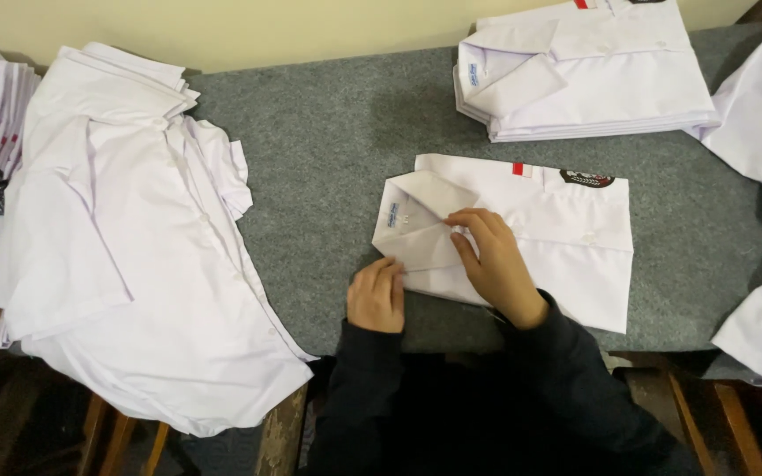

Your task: Folding and buttoning white shirts on a work table in a factory setting.

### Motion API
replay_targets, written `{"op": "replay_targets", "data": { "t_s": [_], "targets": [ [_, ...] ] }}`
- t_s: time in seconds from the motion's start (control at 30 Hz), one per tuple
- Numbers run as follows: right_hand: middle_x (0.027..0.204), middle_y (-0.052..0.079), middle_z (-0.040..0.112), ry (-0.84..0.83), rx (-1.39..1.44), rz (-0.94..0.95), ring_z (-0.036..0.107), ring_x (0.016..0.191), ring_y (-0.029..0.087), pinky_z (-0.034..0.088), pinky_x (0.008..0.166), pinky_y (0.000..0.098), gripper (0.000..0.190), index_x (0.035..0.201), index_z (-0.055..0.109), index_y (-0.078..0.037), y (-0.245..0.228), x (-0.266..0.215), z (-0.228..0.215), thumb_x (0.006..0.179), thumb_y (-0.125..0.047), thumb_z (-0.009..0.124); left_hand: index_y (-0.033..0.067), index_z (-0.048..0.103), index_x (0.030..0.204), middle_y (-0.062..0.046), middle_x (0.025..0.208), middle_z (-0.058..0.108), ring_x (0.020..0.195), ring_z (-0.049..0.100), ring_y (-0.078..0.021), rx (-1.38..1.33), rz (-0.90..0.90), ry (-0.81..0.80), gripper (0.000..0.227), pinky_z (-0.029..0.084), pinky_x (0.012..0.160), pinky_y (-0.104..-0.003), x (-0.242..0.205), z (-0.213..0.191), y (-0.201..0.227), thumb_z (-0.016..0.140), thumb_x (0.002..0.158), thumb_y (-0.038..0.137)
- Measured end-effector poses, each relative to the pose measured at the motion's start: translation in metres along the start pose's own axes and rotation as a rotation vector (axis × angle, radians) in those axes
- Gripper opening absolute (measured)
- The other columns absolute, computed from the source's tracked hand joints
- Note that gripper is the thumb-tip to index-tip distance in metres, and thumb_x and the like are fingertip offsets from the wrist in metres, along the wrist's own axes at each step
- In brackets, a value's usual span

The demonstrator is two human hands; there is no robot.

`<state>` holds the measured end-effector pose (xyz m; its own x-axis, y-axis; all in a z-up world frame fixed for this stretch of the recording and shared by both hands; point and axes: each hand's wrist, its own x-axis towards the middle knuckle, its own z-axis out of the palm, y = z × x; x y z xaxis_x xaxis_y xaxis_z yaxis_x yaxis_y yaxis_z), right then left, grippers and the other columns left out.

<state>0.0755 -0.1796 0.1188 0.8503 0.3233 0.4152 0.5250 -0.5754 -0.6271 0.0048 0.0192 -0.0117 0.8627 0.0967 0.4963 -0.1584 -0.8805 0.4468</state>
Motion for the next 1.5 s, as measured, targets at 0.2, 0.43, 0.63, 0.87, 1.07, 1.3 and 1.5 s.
{"op": "replay_targets", "data": {
  "t_s": [0.2, 0.43, 0.63, 0.87, 1.07, 1.3, 1.5],
  "targets": [
    [0.098, 0.008, 0.066, -0.173, -0.132, -0.111, 0.068, 0.095, 0.033, 0.055, 0.082, 0.0441, 0.015, 0.107, 0.072, -0.013, 0.019, -0.036, 0.014, 0.091, -0.013, 0.072, 0.0297, 0.072, 0.096, 0.012, 0.092, 0.063, 0.09, 0.062, -0.0173, 0.122, -0.262, -0.121, 0.014, 0.048, 0.073, -0.035, -0.011, -0.017, 0.001, 0.074, 0.09, 0.042],
    [0.106, -0.001, 0.06, -0.205, -0.307, -0.172, 0.057, 0.106, 0.026, 0.05, 0.091, 0.0437, 0.028, 0.106, 0.073, -0.023, 0.039, -0.079, 0.047, 0.08, -0.03, 0.08, 0.0335, 0.07, 0.1, 0.013, 0.098, 0.056, 0.092, 0.059, -0.0178, 0.207, -0.161, -0.091, 0.019, 0.045, 0.072, -0.037, -0.018, -0.004, 0.004, 0.077, 0.084, 0.04],
    [0.102, 0.001, 0.06, -0.124, -0.157, -0.193, 0.061, 0.106, 0.03, 0.052, 0.09, 0.0416, 0.027, 0.112, 0.077, -0.024, 0.043, -0.084, 0.044, 0.086, -0.024, 0.077, 0.0319, 0.073, 0.103, 0.009, 0.097, 0.059, 0.092, 0.059, -0.017, 0.241, -0.039, 0.015, 0.014, 0.043, 0.078, -0.036, -0.015, -0.014, 0.013, 0.072, 0.089, 0.034],
    [0.106, 0.001, 0.06, -0.146, -0.181, -0.182, 0.059, 0.109, 0.03, 0.05, 0.096, 0.043, 0.031, 0.12, 0.076, -0.025, 0.047, -0.088, 0.047, 0.089, -0.025, 0.075, 0.033, 0.074, 0.108, 0.007, 0.102, 0.059, 0.098, 0.056, -0.0181, 0.322, 0.011, 0.032, 0.023, 0.041, 0.084, -0.04, -0.02, -0.012, 0.016, 0.072, 0.086, 0.026],
    [0.117, 0.01, 0.066, -0.372, -0.057, -0.133, 0.062, 0.115, 0.039, 0.046, 0.106, 0.0537, 0.038, 0.127, 0.071, -0.016, 0.02, -0.074, 0.0, 0.09, -0.026, 0.072, 0.0295, 0.073, 0.101, 0.008, 0.106, 0.058, 0.102, 0.055, -0.0194, 0.237, 0.027, -0.027, 0.016, 0.042, 0.088, -0.044, 0.0, -0.025, 0.008, 0.07, 0.085, 0.029],
    [0.116, 0.022, 0.071, -0.304, -0.004, 0.012, 0.068, 0.112, 0.044, 0.051, 0.099, 0.055, 0.032, 0.125, 0.069, -0.003, -0.02, 0.0, -0.107, 0.095, -0.015, 0.066, 0.0237, 0.07, 0.108, 0.002, 0.111, 0.059, 0.108, 0.06, -0.0272, 0.027, -0.029, -0.16, 0.02, 0.048, 0.09, -0.046, 0.108, -0.066, 0.01, 0.059, 0.099, 0.037],
    [0.103, 0.011, 0.075, -0.162, -0.045, 0.16, 0.075, 0.095, 0.031, 0.059, 0.081, 0.0442, 0.024, 0.117, 0.073, -0.014, 0.061, 0.068, -0.033, 0.102, -0.031, 0.066, 0.0233, 0.071, 0.101, 0.0, 0.098, 0.066, 0.099, 0.066, -0.0248, 0.12, -0.198, -0.423, 0.024, 0.052, 0.087, -0.044, 0.216, 0.062, -0.03, 0.059, 0.098, 0.043]
  ]
}}
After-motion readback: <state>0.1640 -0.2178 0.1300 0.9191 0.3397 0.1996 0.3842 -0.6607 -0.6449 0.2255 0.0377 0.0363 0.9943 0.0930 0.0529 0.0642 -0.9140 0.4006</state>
